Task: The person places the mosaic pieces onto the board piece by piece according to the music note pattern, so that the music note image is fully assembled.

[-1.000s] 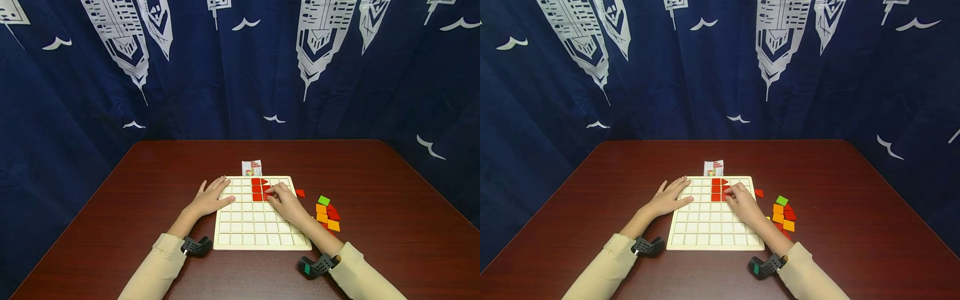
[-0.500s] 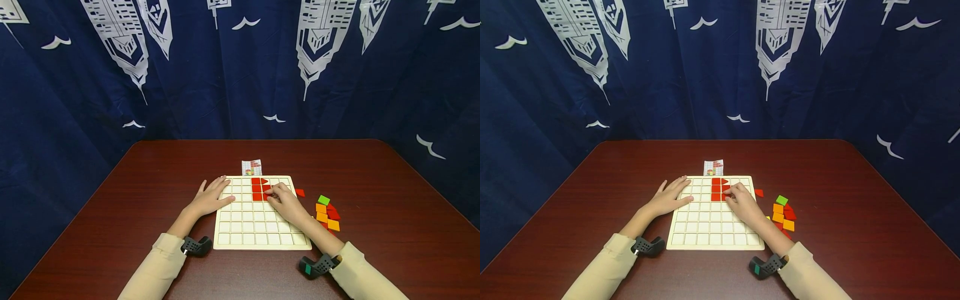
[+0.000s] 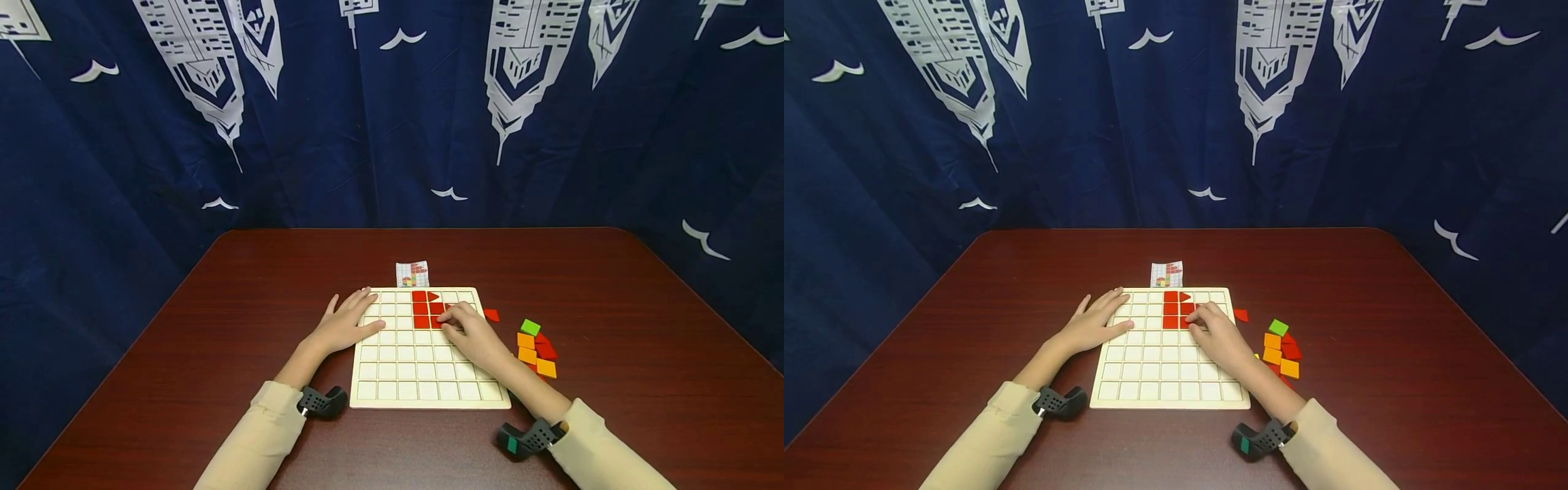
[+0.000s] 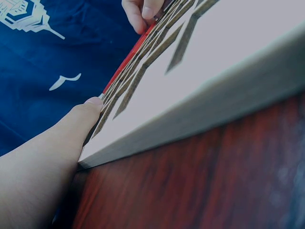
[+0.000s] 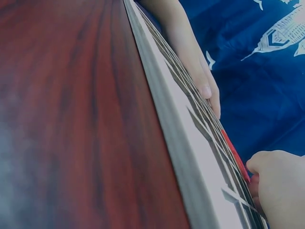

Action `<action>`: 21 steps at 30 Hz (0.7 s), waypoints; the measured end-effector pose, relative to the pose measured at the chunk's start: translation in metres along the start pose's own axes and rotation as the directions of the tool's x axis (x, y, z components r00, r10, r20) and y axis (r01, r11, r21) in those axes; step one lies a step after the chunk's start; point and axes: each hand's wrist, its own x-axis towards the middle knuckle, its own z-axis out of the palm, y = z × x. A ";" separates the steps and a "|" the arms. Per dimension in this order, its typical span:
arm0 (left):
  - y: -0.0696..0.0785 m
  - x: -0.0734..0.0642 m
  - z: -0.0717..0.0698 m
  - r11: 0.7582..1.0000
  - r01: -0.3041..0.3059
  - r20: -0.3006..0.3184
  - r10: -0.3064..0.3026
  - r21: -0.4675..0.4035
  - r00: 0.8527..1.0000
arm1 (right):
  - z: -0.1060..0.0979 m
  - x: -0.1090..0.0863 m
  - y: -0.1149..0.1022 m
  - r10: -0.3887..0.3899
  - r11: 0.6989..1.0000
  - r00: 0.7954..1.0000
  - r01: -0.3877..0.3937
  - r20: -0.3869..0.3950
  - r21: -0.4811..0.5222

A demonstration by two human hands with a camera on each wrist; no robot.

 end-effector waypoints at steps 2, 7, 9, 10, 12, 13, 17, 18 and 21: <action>0.000 0.000 0.000 1.000 -0.002 -0.001 0.002 0.002 1.000 | -0.001 -0.002 0.001 -0.004 1.000 1.000 0.004 -0.009 0.002; 0.000 0.001 0.001 1.000 -0.005 -0.008 0.005 0.001 1.000 | -0.005 -0.007 0.004 -0.016 1.000 0.999 0.016 -0.033 -0.005; 0.000 0.001 0.001 1.000 -0.005 -0.008 0.005 0.000 1.000 | -0.007 -0.009 0.005 -0.018 1.000 0.999 0.017 -0.044 -0.013; 0.000 0.001 0.001 1.000 -0.004 -0.008 0.004 0.000 1.000 | -0.009 -0.011 0.007 -0.019 1.000 0.999 0.018 -0.049 -0.017; 0.000 0.001 0.001 1.000 -0.003 -0.007 0.003 0.002 1.000 | -0.011 -0.013 0.009 -0.020 0.999 0.998 0.018 -0.061 -0.027; 0.000 0.001 0.001 1.000 -0.003 -0.007 0.003 0.002 1.000 | -0.013 -0.014 0.011 -0.022 0.999 0.997 0.020 -0.068 -0.032; 0.001 0.001 0.001 1.000 0.001 -0.006 -0.001 0.005 1.000 | -0.021 -0.019 0.020 -0.051 0.997 0.994 0.044 -0.102 -0.068; 0.001 0.001 0.001 1.000 0.001 -0.006 -0.001 0.005 1.000 | -0.024 -0.020 0.023 -0.056 0.996 0.992 0.048 -0.109 -0.082; 0.001 0.001 0.001 1.000 0.001 -0.006 -0.001 0.007 1.000 | -0.032 -0.025 0.031 -0.069 0.993 0.991 0.056 -0.118 -0.107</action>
